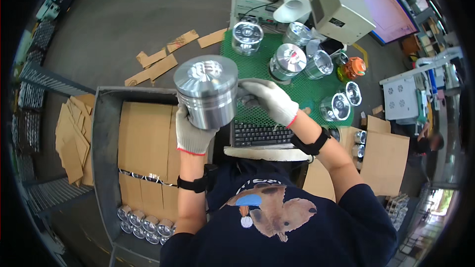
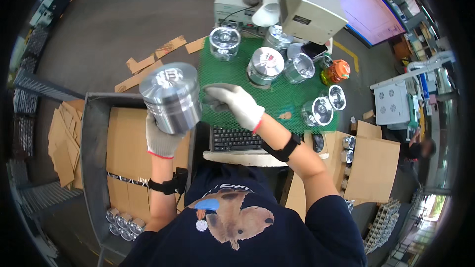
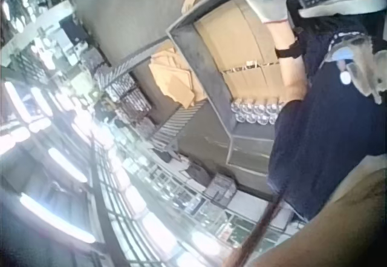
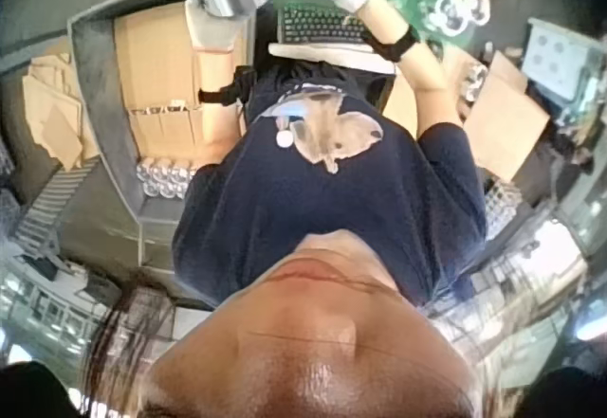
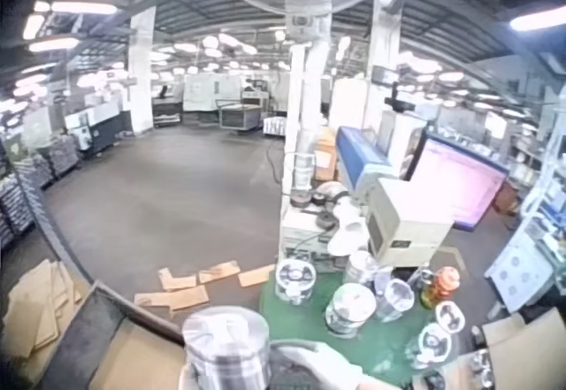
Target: Inspecting and sorting metal pistons at a quality control workstation.
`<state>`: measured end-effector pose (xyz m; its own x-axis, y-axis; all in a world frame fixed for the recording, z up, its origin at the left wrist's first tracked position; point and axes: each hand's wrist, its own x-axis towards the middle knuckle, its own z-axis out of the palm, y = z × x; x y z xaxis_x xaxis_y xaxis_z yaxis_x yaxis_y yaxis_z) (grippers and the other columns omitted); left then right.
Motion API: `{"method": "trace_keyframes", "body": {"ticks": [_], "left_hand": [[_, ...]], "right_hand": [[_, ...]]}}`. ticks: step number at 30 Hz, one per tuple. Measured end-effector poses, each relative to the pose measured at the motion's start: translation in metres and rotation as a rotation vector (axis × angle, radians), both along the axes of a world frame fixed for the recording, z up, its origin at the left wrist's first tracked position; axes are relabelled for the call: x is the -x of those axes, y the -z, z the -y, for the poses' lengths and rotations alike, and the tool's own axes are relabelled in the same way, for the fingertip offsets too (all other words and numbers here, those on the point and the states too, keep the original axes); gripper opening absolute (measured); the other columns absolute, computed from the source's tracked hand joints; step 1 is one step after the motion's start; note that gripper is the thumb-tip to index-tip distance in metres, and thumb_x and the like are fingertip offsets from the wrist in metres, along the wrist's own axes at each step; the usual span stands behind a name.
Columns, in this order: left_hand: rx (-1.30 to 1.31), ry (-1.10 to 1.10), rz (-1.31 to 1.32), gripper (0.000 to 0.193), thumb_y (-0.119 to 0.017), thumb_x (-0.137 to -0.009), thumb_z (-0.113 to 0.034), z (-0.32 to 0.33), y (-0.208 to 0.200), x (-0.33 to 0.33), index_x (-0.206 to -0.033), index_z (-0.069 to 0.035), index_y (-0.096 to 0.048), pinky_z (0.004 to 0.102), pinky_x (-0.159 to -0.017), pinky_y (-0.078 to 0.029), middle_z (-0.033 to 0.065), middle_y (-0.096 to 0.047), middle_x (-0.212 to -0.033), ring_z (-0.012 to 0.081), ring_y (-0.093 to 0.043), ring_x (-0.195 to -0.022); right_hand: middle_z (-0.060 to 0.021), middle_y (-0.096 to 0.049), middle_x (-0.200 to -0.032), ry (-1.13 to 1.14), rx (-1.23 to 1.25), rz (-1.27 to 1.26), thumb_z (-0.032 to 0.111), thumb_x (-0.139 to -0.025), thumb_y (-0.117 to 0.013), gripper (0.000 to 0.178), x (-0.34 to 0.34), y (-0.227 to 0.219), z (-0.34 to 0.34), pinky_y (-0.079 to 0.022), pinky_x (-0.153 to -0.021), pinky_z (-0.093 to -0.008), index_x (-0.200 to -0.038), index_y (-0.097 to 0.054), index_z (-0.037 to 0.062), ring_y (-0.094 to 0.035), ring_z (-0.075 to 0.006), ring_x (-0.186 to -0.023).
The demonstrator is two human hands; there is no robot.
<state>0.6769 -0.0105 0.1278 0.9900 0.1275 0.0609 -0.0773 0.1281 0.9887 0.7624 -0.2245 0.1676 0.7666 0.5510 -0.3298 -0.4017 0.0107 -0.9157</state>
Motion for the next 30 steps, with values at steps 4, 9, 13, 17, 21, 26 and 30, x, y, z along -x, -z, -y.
{"method": "trace_keyframes", "body": {"ticks": [4, 9, 13, 17, 21, 26, 30], "left_hand": [[0.983, 0.047, -0.390, 0.049, -0.051, -0.096, -0.030, 0.045, -0.006, -0.019, -0.136, -0.002, -0.045, 0.0424, -0.104, -0.044, 0.0155, -0.052, -0.135, 0.0260, -0.053, -0.122], [-0.469, 0.616, -0.794, 0.058, -0.065, -0.090, -0.038, 0.124, 0.002, -0.047, -0.128, 0.004, -0.054, 0.0329, -0.096, -0.044, 0.0142, -0.062, -0.122, 0.0202, -0.057, -0.113], [-0.283, 0.804, -0.597, 0.063, -0.060, -0.091, -0.045, 0.107, 0.110, -0.093, -0.134, 0.001, -0.051, 0.0331, -0.101, -0.039, 0.0144, -0.059, -0.128, 0.0232, -0.052, -0.121], [0.029, 0.430, -0.424, 0.068, -0.070, -0.084, -0.039, 0.132, 0.110, -0.192, -0.135, 0.002, -0.050, 0.0369, -0.111, -0.031, 0.0166, -0.046, -0.143, 0.0265, -0.042, -0.133], [0.372, 0.263, -0.582, 0.091, -0.078, -0.075, -0.025, 0.196, 0.106, -0.222, -0.147, 0.002, -0.029, 0.0377, -0.110, -0.031, 0.0165, -0.051, -0.137, 0.0279, -0.049, -0.125], [0.344, 0.292, -0.470, 0.105, -0.081, -0.061, -0.020, 0.187, 0.122, -0.198, -0.149, -0.008, -0.027, 0.0380, -0.106, -0.038, 0.0157, -0.054, -0.133, 0.0287, -0.052, -0.122], [0.119, 0.464, -0.398, 0.102, -0.084, -0.059, -0.020, 0.127, 0.103, -0.132, -0.146, -0.013, -0.032, 0.0346, -0.106, -0.042, 0.0151, -0.051, -0.136, 0.0262, -0.050, -0.123]], "right_hand": [[-0.0108, -0.062, -0.119, 0.126, -0.436, -0.366, 0.027, -0.096, -0.055, 0.043, 0.005, 0.018, 0.052, -0.046, -0.095, -0.0366, -0.128, -0.052, -0.0014, -0.059, -0.0205, -0.107], [-0.0071, -0.063, -0.107, 0.568, -0.438, -0.530, 0.018, -0.097, -0.048, 0.028, 0.060, 0.152, 0.134, -0.053, -0.083, -0.0318, -0.120, -0.054, 0.0030, -0.062, -0.0172, -0.095], [-0.0119, -0.061, -0.122, 0.763, -0.607, -0.815, 0.033, -0.096, -0.050, 0.042, 0.128, 0.141, 0.187, -0.051, -0.092, -0.0441, -0.130, -0.050, 0.0085, -0.062, -0.0268, -0.106], [-0.0115, -0.062, -0.117, 1.091, -0.388, -0.790, 0.030, -0.095, -0.054, 0.042, 0.178, 0.134, 0.230, -0.051, -0.093, -0.0442, -0.131, -0.049, 0.0105, -0.063, -0.0264, -0.103], [-0.0133, -0.062, -0.119, 1.084, -0.232, -0.673, 0.032, -0.092, -0.059, 0.050, 0.196, 0.162, 0.263, -0.053, -0.090, -0.0439, -0.134, -0.048, 0.0069, -0.064, -0.0296, -0.102], [-0.0053, -0.064, -0.102, 1.062, -0.110, -0.559, 0.021, -0.089, -0.066, 0.035, 0.114, 0.133, 0.236, -0.054, -0.080, -0.0344, -0.118, -0.057, 0.0032, -0.063, -0.0179, -0.092], [-0.0071, -0.064, -0.102, 1.020, 0.049, -0.315, 0.016, -0.087, -0.068, 0.039, 0.020, 0.117, 0.210, -0.056, -0.073, -0.0317, -0.120, -0.056, 0.0005, -0.063, -0.0163, -0.089]]}}
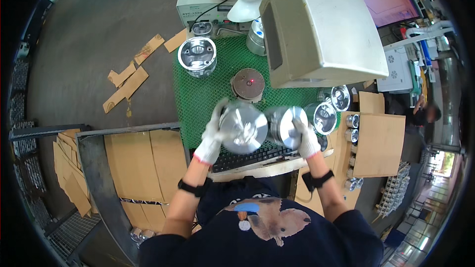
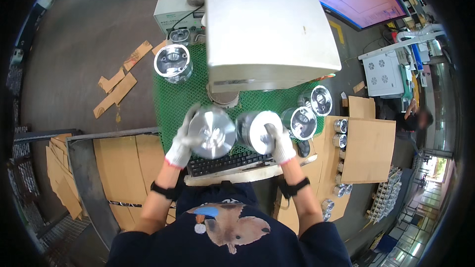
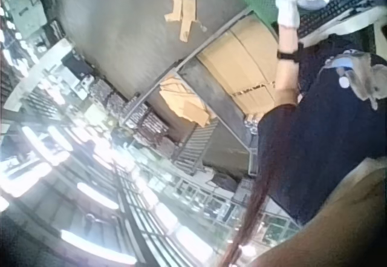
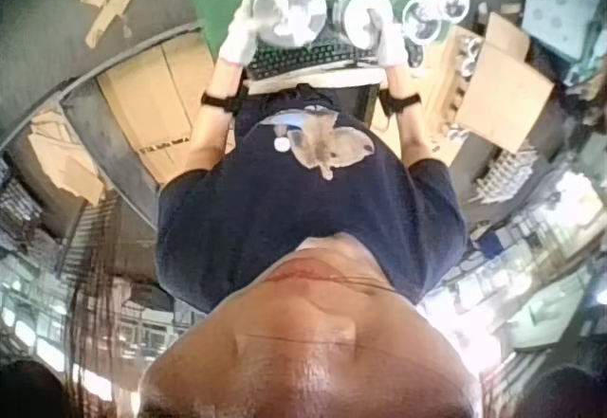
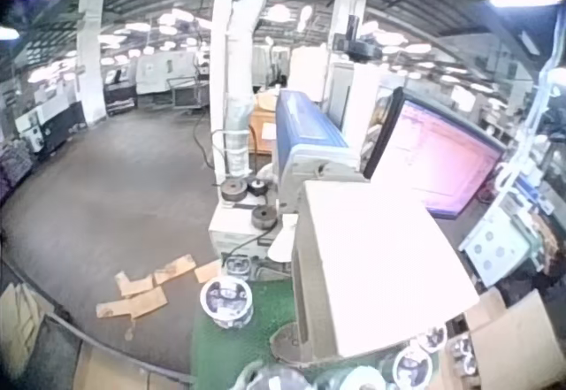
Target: Inspecting and sorting metal pistons at a quality control workstation.
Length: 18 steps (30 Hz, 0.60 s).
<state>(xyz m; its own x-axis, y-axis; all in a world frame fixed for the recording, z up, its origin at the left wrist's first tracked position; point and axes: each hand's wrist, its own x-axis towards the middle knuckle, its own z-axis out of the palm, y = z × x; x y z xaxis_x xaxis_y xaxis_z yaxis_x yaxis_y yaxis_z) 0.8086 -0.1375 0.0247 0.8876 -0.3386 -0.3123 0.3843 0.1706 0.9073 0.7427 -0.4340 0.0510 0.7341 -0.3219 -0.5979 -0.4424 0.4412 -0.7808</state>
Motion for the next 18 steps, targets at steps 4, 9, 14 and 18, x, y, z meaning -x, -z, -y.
{"method": "trace_keyframes", "body": {"ticks": [4, 9, 14, 18], "left_hand": [[0.383, -0.168, -0.287, 0.090, -0.077, -0.069, -0.033, -0.039, -0.007, 0.091, -0.144, -0.010, -0.032, 0.0419, -0.104, -0.045, 0.0130, -0.053, -0.132, 0.0248, -0.049, -0.124], [0.197, -0.419, -0.370, 0.097, -0.070, -0.062, -0.011, -0.099, 0.003, 0.181, -0.148, -0.004, -0.024, 0.0379, -0.096, -0.051, 0.0219, -0.053, -0.129, 0.0307, -0.062, -0.109], [0.129, -0.703, -0.620, 0.089, -0.063, -0.066, 0.003, -0.159, 0.021, 0.259, -0.147, -0.003, -0.028, 0.0379, -0.089, -0.055, 0.0213, -0.059, -0.118, 0.0321, -0.063, -0.106], [0.043, -0.768, -0.465, 0.024, -0.063, -0.072, -0.011, -0.158, 0.012, 0.270, -0.088, 0.004, -0.071, 0.0379, -0.089, -0.051, 0.0152, -0.070, -0.094, 0.0253, -0.066, -0.092]], "right_hand": [[-0.0086, -0.065, -0.104, -0.137, 0.070, 0.148, 0.012, -0.084, -0.071, 0.040, -0.091, -0.008, -0.040, -0.055, -0.073, -0.0304, -0.119, -0.056, -0.0025, -0.064, -0.0152, -0.087], [-0.0082, -0.065, -0.110, -0.214, 0.137, 0.193, 0.017, -0.082, -0.074, 0.044, -0.150, 0.003, -0.071, -0.049, -0.081, -0.0267, -0.119, -0.059, -0.0028, -0.062, -0.0152, -0.091], [-0.0114, -0.067, -0.105, -0.263, 0.232, 0.172, 0.016, -0.082, -0.074, 0.041, -0.171, 0.022, -0.064, -0.053, -0.081, -0.0320, -0.115, -0.061, -0.0047, -0.066, -0.0195, -0.091], [-0.0139, -0.067, -0.109, -0.445, 0.353, 0.187, 0.033, -0.082, -0.072, 0.050, -0.174, 0.004, -0.066, -0.051, -0.083, -0.0339, -0.118, -0.062, -0.0004, -0.066, -0.0240, -0.094]]}}
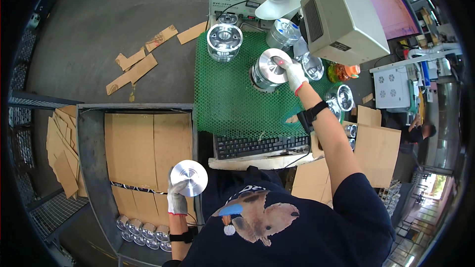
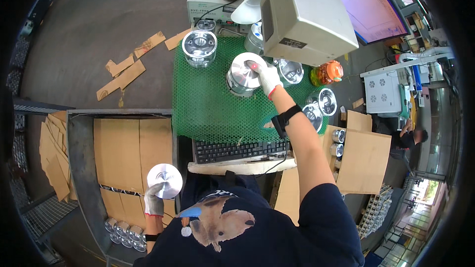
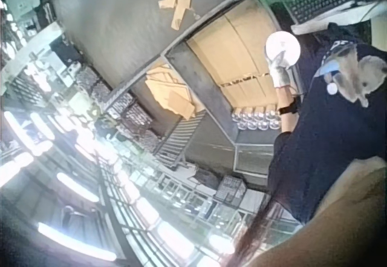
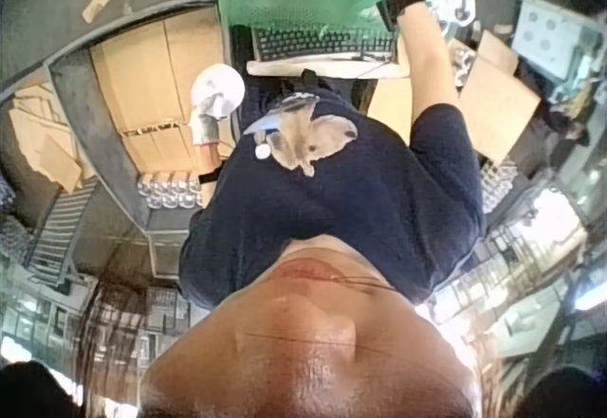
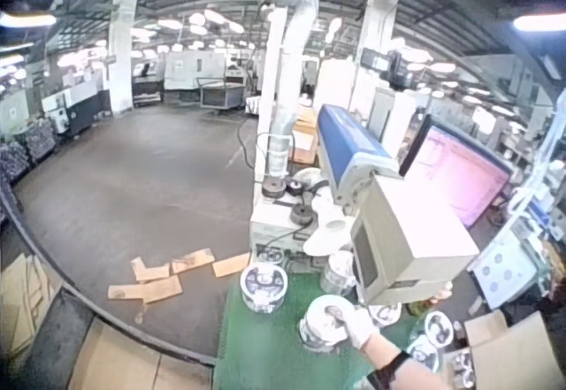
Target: Inspecting and sorting metal pistons at a quality control workstation.
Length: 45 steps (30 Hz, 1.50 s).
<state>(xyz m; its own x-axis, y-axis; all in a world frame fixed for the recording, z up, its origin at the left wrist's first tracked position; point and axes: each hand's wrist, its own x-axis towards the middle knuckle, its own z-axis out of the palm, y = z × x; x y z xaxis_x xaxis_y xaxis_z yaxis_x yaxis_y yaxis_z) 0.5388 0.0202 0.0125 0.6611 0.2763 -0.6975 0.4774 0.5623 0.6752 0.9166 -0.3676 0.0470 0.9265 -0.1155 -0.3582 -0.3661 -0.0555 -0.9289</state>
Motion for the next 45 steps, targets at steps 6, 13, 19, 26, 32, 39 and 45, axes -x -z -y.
{"method": "trace_keyframes", "body": {"ticks": [6, 13, 19, 26, 32, 39, 45], "left_hand": [[0.067, -0.049, 0.019, 0.030, -0.064, -0.073, -0.010, 0.012, 0.002, 0.007, -0.097, 0.009, -0.066, 0.0375, -0.087, -0.052, 0.0163, -0.068, -0.098, 0.0254, -0.066, -0.093], [0.148, 0.031, 0.133, 0.058, -0.065, -0.069, -0.006, 0.026, -0.033, 0.002, -0.124, 0.008, -0.053, 0.0403, -0.091, -0.053, 0.0183, -0.065, -0.111, 0.0295, -0.066, -0.097], [0.214, 0.081, 0.043, 0.029, -0.061, -0.074, -0.007, 0.036, -0.033, -0.024, -0.097, 0.011, -0.065, 0.0412, -0.091, -0.051, 0.0198, -0.067, -0.102, 0.0300, -0.066, -0.097], [0.697, 0.186, 0.214, 0.041, -0.062, -0.075, -0.003, 0.051, -0.057, -0.068, -0.114, 0.009, -0.059, 0.0371, -0.094, -0.050, 0.0174, -0.067, -0.107, 0.0259, -0.065, -0.101], [0.902, 0.259, 0.355, 0.064, -0.069, -0.068, -0.013, 0.064, -0.070, -0.075, -0.126, 0.008, -0.050, 0.0410, -0.099, -0.048, 0.0174, -0.063, -0.116, 0.0289, -0.063, -0.106], [0.911, 0.210, 0.146, 0.054, -0.061, -0.072, -0.012, 0.059, -0.038, -0.050, -0.124, 0.000, -0.052, 0.0418, -0.093, -0.051, 0.0119, -0.062, -0.117, 0.0281, -0.064, -0.099], [0.065, 0.592, 0.096, 0.047, -0.055, -0.088, -0.024, 0.045, -0.010, -0.036, -0.129, -0.001, -0.053, 0.0372, -0.100, -0.039, 0.0099, -0.054, -0.133, 0.0247, -0.052, -0.120]], "right_hand": [[-0.0186, -0.065, -0.105, -0.391, 1.271, 0.580, 0.052, -0.067, -0.073, 0.068, 0.013, -0.063, -0.027, -0.048, -0.089, -0.0412, -0.121, -0.061, 0.0116, -0.061, -0.0345, -0.099], [-0.0125, -0.055, -0.120, -0.295, 1.379, 0.572, 0.050, -0.060, -0.078, 0.076, 0.032, -0.046, -0.059, -0.050, -0.086, -0.0455, -0.125, -0.056, 0.0190, -0.054, -0.0351, -0.108], [-0.0146, -0.049, -0.129, -0.244, 1.390, 0.531, 0.052, -0.061, -0.078, 0.080, 0.046, -0.053, -0.057, -0.042, -0.093, -0.0512, -0.128, -0.053, 0.0161, -0.048, -0.0349, -0.117], [-0.0190, -0.065, -0.115, -0.355, 0.642, 0.347, 0.028, -0.080, -0.071, 0.049, 0.217, -0.015, -0.063, -0.047, -0.095, -0.0391, -0.121, -0.063, 0.0031, -0.062, -0.0335, -0.106], [-0.0121, -0.060, -0.125, -0.053, -0.735, -0.425, 0.029, -0.092, -0.059, 0.049, 0.256, -0.073, -0.104, -0.045, -0.099, -0.0348, -0.130, -0.051, -0.0015, -0.057, -0.0231, -0.116], [-0.0095, -0.066, -0.107, -0.022, -0.960, -0.645, 0.023, -0.093, -0.058, 0.033, 0.274, -0.075, -0.126, -0.055, -0.082, -0.0359, -0.118, -0.056, 0.0011, -0.066, -0.0199, -0.090], [-0.0100, -0.066, -0.085, -0.609, 0.070, -0.229, 0.021, -0.073, -0.073, 0.039, 0.250, -0.057, -0.126, -0.050, -0.064, -0.0284, -0.101, -0.063, -0.0035, -0.062, -0.0164, -0.069]]}}
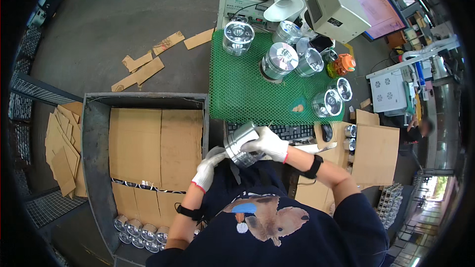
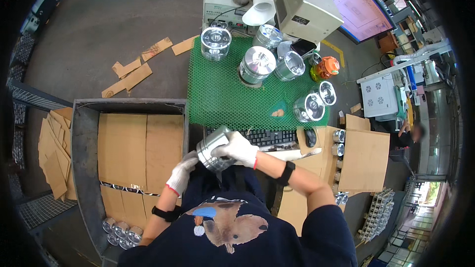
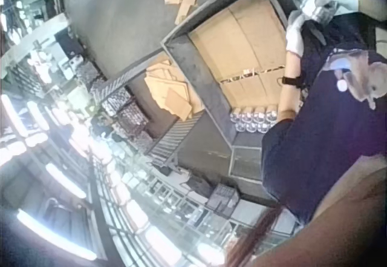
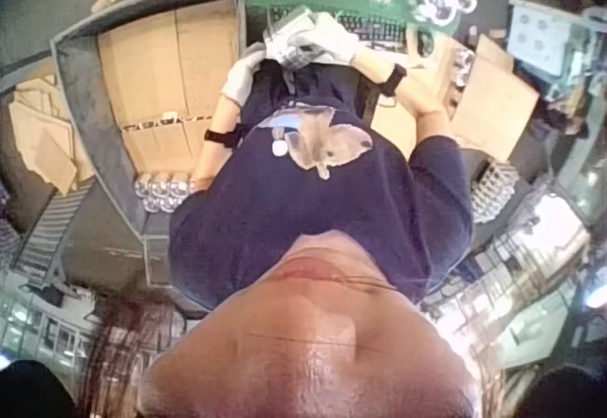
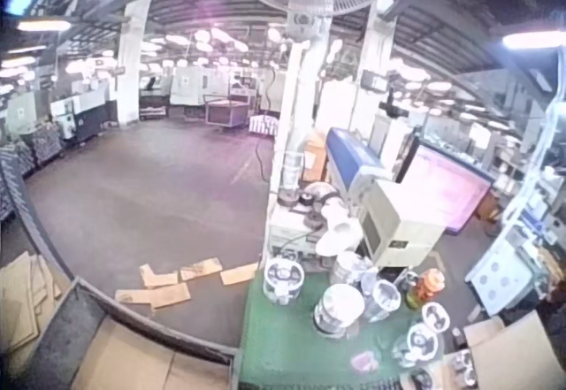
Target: Inspecting and sorting metal pistons at a quality control workstation.
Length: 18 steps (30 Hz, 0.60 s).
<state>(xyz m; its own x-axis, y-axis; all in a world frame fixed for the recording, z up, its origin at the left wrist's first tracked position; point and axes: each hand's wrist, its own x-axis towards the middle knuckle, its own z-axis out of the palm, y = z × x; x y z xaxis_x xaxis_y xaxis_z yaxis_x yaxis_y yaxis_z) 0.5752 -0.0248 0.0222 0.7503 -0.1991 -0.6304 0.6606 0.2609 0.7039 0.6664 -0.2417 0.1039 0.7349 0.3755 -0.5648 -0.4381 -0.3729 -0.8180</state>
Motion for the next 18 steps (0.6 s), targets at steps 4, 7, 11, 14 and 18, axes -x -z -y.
{"method": "trace_keyframes", "body": {"ticks": [4, 7, 11, 14, 18], "left_hand": [[0.092, -0.184, -0.115, 0.038, -0.050, -0.093, -0.023, -0.033, 0.014, 0.018, -0.125, -0.002, -0.059, 0.0330, -0.095, -0.041, 0.0078, -0.059, -0.125, 0.0194, -0.056, -0.113], [0.110, -0.269, -0.083, 0.033, -0.046, -0.096, -0.016, -0.047, 0.031, 0.036, -0.121, 0.001, -0.059, 0.0329, -0.096, -0.044, 0.0098, -0.061, -0.122, 0.0214, -0.058, -0.112], [-0.127, -0.198, 0.219, 0.033, -0.043, -0.097, -0.013, -0.048, 0.048, 0.057, -0.120, 0.005, -0.058, 0.0337, -0.097, -0.044, 0.0130, -0.060, -0.122, 0.0241, -0.058, -0.114], [0.150, -0.415, -0.092, 0.033, -0.043, -0.097, -0.014, -0.041, 0.029, 0.039, -0.121, 0.004, -0.058, 0.0341, -0.094, -0.044, 0.0132, -0.060, -0.124, 0.0253, -0.057, -0.115], [0.146, -0.382, -0.142, 0.033, -0.045, -0.097, -0.017, -0.028, 0.016, 0.011, -0.120, 0.003, -0.058, 0.0335, -0.091, -0.044, 0.0128, -0.058, -0.127, 0.0253, -0.055, -0.117]], "right_hand": [[-0.0204, -0.068, -0.096, -0.473, 0.581, 0.500, 0.037, -0.073, -0.068, 0.048, -0.056, 0.006, -0.013, -0.052, -0.083, -0.0419, -0.105, -0.064, 0.0013, -0.066, -0.0318, -0.090], [-0.0186, -0.066, -0.108, -0.435, 0.727, 0.538, 0.043, -0.084, -0.061, 0.041, -0.104, -0.002, -0.043, -0.053, -0.085, -0.0387, -0.109, -0.067, 0.0109, -0.065, -0.0329, -0.094], [-0.0173, -0.068, -0.100, -0.573, 0.951, 0.801, 0.039, -0.084, -0.059, 0.033, -0.166, 0.025, -0.054, -0.054, -0.080, -0.0432, -0.103, -0.069, 0.0146, -0.066, -0.0354, -0.090], [-0.0193, -0.069, -0.090, -0.522, 0.900, 0.924, 0.034, -0.082, -0.061, 0.028, -0.197, 0.042, -0.058, -0.054, -0.078, -0.0452, -0.101, -0.070, 0.0148, -0.067, -0.0385, -0.083], [-0.0205, -0.064, -0.106, -0.080, 0.873, 0.635, 0.037, -0.085, -0.058, 0.033, -0.221, 0.099, -0.056, -0.052, -0.084, -0.0450, -0.110, -0.066, 0.0163, -0.063, -0.0395, -0.094]]}}
